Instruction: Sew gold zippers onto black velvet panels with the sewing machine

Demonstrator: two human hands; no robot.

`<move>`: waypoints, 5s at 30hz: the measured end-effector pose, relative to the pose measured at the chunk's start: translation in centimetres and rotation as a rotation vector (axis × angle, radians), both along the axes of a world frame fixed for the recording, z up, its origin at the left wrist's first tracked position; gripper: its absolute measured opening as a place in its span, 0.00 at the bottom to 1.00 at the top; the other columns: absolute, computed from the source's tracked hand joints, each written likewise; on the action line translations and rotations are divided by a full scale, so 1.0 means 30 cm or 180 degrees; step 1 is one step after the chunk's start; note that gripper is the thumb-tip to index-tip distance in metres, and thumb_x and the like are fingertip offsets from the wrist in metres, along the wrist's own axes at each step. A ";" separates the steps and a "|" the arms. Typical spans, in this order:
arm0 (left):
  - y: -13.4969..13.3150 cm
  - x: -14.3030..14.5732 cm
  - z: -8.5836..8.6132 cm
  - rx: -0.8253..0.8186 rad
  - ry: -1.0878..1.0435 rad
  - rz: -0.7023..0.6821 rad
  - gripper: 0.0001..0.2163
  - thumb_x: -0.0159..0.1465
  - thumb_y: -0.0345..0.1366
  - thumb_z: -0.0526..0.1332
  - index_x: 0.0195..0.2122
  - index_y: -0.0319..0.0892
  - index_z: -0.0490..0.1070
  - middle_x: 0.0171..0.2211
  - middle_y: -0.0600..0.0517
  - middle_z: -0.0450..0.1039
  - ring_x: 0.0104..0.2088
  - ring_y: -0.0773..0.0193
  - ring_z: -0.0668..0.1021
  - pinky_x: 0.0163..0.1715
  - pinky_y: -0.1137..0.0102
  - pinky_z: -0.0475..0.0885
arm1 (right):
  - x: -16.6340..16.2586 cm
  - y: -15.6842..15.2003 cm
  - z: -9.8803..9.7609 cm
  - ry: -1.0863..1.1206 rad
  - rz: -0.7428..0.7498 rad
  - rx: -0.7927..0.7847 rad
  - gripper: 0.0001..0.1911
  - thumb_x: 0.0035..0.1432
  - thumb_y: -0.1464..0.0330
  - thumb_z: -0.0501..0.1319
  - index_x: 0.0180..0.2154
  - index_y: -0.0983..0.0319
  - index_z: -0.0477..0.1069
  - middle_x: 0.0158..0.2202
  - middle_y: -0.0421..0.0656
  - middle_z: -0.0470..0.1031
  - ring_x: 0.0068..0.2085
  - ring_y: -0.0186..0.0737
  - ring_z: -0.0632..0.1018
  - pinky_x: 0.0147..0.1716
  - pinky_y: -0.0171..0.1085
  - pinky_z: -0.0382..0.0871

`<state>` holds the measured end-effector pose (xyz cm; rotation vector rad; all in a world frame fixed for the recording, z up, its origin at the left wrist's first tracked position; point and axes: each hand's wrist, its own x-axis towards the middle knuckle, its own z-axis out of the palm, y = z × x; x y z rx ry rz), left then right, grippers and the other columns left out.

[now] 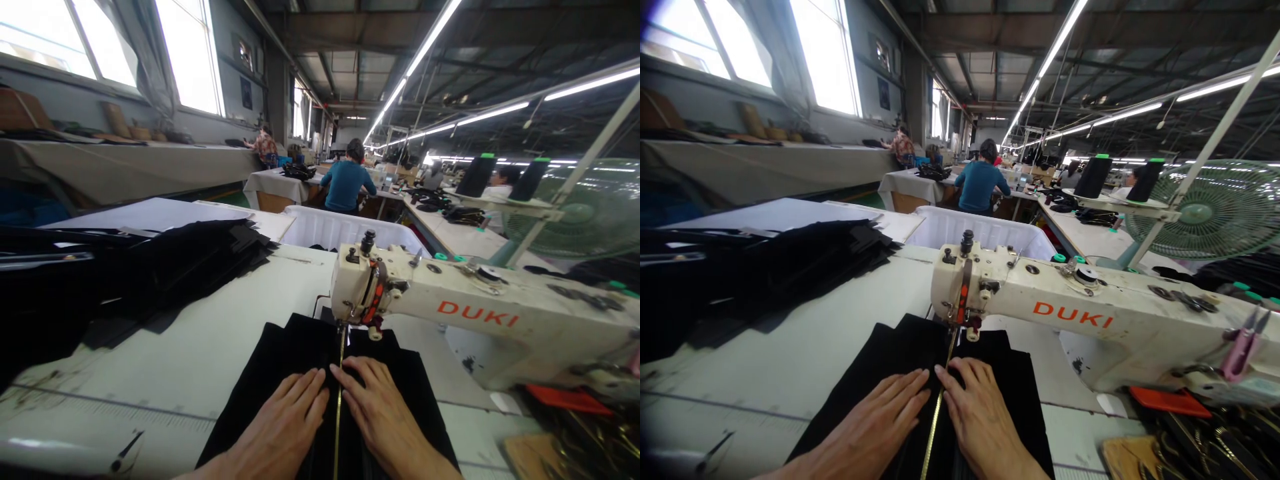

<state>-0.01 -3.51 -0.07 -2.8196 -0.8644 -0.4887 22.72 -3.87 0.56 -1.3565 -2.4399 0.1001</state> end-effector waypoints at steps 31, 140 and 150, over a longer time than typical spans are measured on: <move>0.160 -0.006 -0.025 0.0195 0.0075 -0.0306 0.24 0.70 0.35 0.55 0.67 0.52 0.58 0.68 0.55 0.58 0.66 0.59 0.63 0.66 0.53 0.55 | 0.020 0.014 -0.007 0.0145 0.0128 0.0758 0.17 0.71 0.65 0.52 0.55 0.61 0.71 0.56 0.43 0.75 0.57 0.42 0.75 0.61 0.46 0.67; -0.103 -0.068 -0.018 -0.0859 -0.0852 0.0054 0.18 0.73 0.38 0.53 0.63 0.48 0.63 0.61 0.52 0.69 0.63 0.57 0.68 0.62 0.58 0.65 | -0.049 -0.286 0.029 0.0698 -0.0260 -0.0165 0.30 0.56 0.65 0.69 0.59 0.60 0.65 0.57 0.47 0.71 0.61 0.49 0.68 0.67 0.59 0.50; -0.153 -0.040 -0.005 -0.0852 -0.0774 0.0032 0.29 0.62 0.41 0.67 0.63 0.43 0.62 0.60 0.43 0.69 0.63 0.46 0.68 0.61 0.47 0.65 | -0.078 -0.328 0.025 0.0100 -0.0041 0.0169 0.26 0.64 0.76 0.53 0.63 0.70 0.60 0.59 0.52 0.68 0.61 0.51 0.65 0.68 0.58 0.49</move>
